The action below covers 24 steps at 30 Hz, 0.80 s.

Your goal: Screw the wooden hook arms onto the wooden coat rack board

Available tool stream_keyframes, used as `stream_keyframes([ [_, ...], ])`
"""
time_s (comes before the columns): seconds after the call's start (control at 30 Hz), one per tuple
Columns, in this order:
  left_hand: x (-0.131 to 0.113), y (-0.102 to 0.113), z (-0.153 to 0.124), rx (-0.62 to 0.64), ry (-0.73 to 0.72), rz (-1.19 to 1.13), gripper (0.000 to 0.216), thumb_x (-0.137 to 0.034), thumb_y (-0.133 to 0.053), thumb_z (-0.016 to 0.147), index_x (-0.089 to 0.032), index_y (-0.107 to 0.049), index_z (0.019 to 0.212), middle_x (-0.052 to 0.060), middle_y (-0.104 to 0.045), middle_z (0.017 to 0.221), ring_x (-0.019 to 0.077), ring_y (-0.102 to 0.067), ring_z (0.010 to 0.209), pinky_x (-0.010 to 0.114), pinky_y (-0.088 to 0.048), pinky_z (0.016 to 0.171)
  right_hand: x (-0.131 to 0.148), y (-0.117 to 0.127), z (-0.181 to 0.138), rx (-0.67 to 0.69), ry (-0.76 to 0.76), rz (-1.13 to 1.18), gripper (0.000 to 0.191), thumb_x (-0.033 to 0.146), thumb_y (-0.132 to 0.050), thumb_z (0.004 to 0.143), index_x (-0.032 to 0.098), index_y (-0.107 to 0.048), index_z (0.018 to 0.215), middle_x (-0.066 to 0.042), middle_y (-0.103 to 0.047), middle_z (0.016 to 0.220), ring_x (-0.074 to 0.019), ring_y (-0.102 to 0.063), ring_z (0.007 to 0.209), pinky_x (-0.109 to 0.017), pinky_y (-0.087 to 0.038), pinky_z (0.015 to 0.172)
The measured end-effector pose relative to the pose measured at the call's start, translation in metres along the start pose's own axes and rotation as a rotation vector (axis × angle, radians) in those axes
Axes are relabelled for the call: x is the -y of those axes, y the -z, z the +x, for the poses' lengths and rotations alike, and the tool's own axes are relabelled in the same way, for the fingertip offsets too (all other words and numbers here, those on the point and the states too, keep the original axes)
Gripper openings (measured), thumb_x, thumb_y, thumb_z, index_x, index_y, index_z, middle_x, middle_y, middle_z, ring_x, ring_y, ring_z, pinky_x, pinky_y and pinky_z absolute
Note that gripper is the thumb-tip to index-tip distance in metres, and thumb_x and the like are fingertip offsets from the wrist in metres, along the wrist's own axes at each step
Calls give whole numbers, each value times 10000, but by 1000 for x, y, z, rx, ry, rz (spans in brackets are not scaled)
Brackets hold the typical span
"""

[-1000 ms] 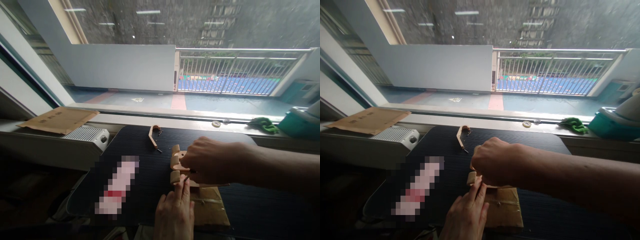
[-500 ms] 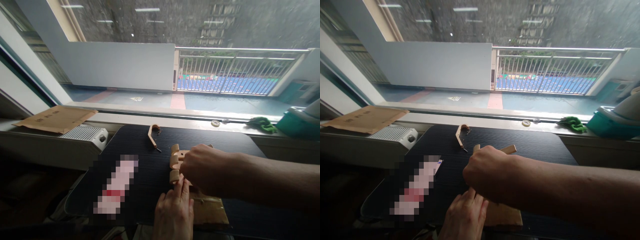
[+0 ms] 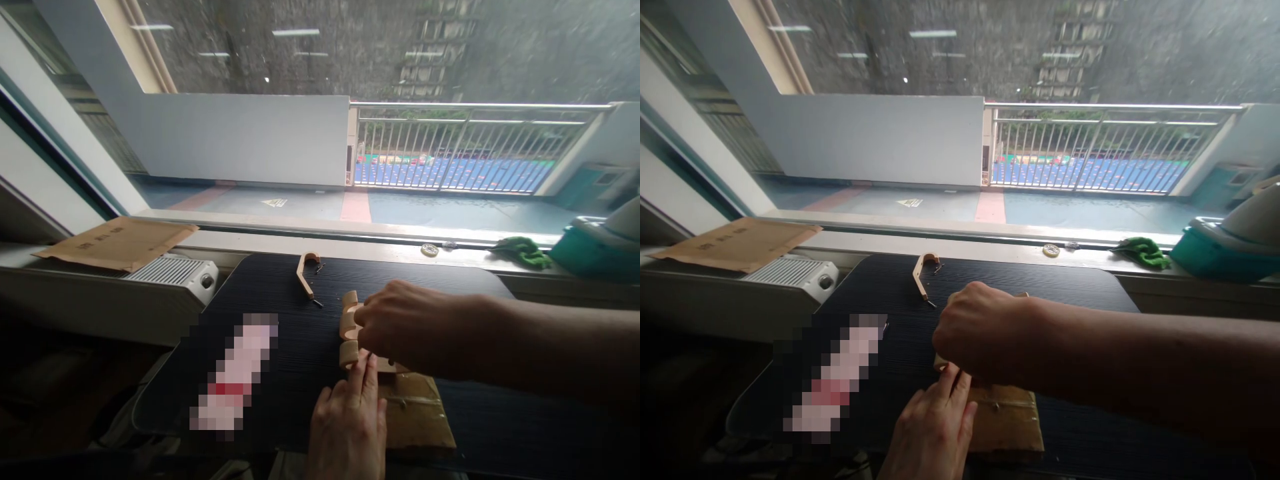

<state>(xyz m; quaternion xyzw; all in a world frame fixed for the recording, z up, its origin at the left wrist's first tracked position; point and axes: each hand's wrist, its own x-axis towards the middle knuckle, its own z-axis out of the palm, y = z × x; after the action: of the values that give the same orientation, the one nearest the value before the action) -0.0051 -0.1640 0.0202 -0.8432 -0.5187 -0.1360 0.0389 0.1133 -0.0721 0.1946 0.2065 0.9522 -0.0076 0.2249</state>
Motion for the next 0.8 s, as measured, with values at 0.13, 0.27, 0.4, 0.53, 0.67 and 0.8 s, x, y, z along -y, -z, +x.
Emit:
stream_keyframes([
  [0.13,0,-1,1,-25,6,19,401,-177,-406,888,-133,-525,1268,147,-549,1282,195,-641,844,326,-533,724,-10,-4,2,-5,38,53,133,41,-565,718,134,-660,713,-31,-640,692,-107,-519,568,-241,-276,490],
  [0.27,-1,-2,3,-38,-6,-2,472,-164,-415,877,-127,-445,1346,136,-500,1345,185,-644,816,317,-535,715,-15,-4,1,-11,-102,144,158,132,-529,776,125,-675,717,-26,-607,602,-86,-420,478,-234,-235,453],
  [0.4,-2,-2,3,-47,22,-18,477,-152,-431,865,-138,-452,1342,115,-490,1360,184,-638,831,318,-530,728,-20,-4,-1,9,-203,251,225,229,-511,799,130,-677,685,-10,-571,556,-77,-330,440,-239,-219,437],
  [0.53,-4,1,2,-40,44,-3,494,-129,-446,849,-182,-457,1340,100,-492,1357,172,-637,801,306,-525,706,-21,-6,-2,-1,-175,270,235,245,-501,801,142,-677,684,-7,-568,562,-77,-350,459,-242,-231,459],
  [0.67,-5,0,2,-9,32,19,434,-144,-443,859,-156,-511,1287,130,-535,1296,191,-639,796,334,-528,697,-14,-5,1,5,-112,133,162,164,-528,779,149,-671,704,-18,-602,598,-91,-442,488,-243,-246,471],
  [0.8,-3,-3,2,-6,22,20,371,-155,-433,868,-135,-566,1213,132,-579,1231,210,-640,816,342,-530,669,-7,-6,8,29,-23,27,134,79,-556,743,154,-661,706,-20,-642,656,-109,-514,516,-241,-261,460],
])
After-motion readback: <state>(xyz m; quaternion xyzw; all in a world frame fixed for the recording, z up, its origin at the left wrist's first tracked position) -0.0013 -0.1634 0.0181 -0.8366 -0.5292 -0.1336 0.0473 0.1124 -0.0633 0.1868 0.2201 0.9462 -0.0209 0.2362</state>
